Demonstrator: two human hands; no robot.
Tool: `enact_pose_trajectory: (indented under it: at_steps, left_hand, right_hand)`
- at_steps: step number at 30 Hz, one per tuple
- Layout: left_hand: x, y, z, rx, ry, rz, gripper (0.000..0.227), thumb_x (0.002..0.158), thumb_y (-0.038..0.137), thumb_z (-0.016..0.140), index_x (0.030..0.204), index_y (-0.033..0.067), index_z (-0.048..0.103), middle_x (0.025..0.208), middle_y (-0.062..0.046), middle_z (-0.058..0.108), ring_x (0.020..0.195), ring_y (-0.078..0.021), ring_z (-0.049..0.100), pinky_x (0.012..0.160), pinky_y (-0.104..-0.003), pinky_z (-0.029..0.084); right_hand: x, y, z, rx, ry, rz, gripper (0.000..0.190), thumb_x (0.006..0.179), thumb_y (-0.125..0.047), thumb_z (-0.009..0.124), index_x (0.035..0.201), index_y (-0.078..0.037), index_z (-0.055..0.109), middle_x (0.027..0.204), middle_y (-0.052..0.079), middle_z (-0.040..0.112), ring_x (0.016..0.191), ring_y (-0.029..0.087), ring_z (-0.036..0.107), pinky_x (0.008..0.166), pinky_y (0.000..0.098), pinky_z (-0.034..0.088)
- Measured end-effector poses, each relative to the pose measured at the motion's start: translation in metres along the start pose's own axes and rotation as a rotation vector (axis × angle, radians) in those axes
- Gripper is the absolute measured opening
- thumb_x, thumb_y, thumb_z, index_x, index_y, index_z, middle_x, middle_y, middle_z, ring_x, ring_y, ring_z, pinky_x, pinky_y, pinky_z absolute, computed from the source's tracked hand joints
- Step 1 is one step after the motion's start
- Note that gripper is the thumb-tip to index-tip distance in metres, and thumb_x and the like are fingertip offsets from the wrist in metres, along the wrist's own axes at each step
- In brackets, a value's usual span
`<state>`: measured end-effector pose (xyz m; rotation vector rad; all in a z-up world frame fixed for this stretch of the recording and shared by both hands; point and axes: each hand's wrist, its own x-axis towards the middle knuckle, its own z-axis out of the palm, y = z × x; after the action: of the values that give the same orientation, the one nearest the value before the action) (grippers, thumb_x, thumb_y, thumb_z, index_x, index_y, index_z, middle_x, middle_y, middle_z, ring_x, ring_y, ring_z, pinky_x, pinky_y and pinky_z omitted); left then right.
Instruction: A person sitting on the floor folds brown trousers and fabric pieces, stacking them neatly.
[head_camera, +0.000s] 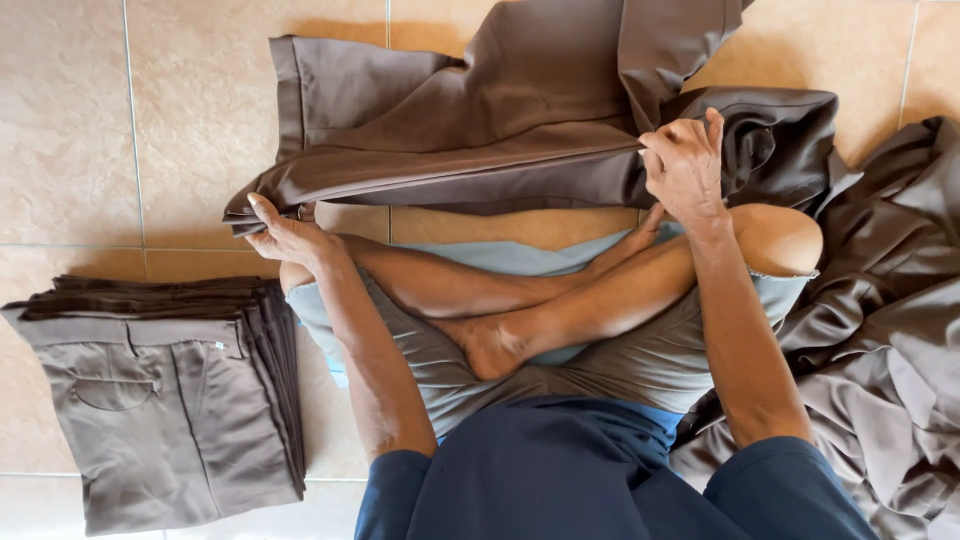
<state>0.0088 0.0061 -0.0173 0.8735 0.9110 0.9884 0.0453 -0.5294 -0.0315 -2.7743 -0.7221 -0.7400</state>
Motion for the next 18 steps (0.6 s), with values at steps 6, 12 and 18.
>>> enact_pose_trajectory:
  at_steps: [6,12,18]
  left_hand:
    - [0.004,-0.005,-0.001,1.354,-0.119,0.429,0.103,0.098,0.038,0.091,0.159,-0.0014,0.018,0.159,-0.044,0.002,0.149,-0.0571,0.031,0.116,-0.076,0.033]
    - [-0.219,0.069,0.058,0.785,-0.870,0.515,0.055,0.093,0.019,0.068,0.143,0.0051,0.053,0.094,-0.015,0.071,0.091,-0.0180,0.075,0.072,-0.024,0.065]
    - [-0.225,-0.020,0.084,0.983,-1.343,0.819,0.044,0.092,0.018,0.068,0.133,0.0305,0.062,0.113,-0.001,0.075,0.088,-0.0341,0.076,0.076,-0.048,0.064]
  right_hand:
    - [0.061,-0.058,-0.063,0.102,0.119,-0.109,0.011,0.083,-0.002,0.075,0.089,-0.011,0.072,0.096,0.008,0.063,0.115,0.026,0.067,0.117,0.0472,0.034]
    - [0.105,-0.078,-0.060,0.026,0.119,-0.300,0.009,0.085,-0.003,0.069,0.090,-0.011,0.067,0.092,0.007,0.059,0.097,0.022,0.071,0.119,0.0496,0.036]
    - [0.141,-0.109,-0.090,-0.016,0.045,-0.389,0.019,0.091,-0.007,0.063,0.107,-0.014,0.069,0.087,0.002,0.051,0.072,0.020,0.065,0.086,0.0357,0.057]
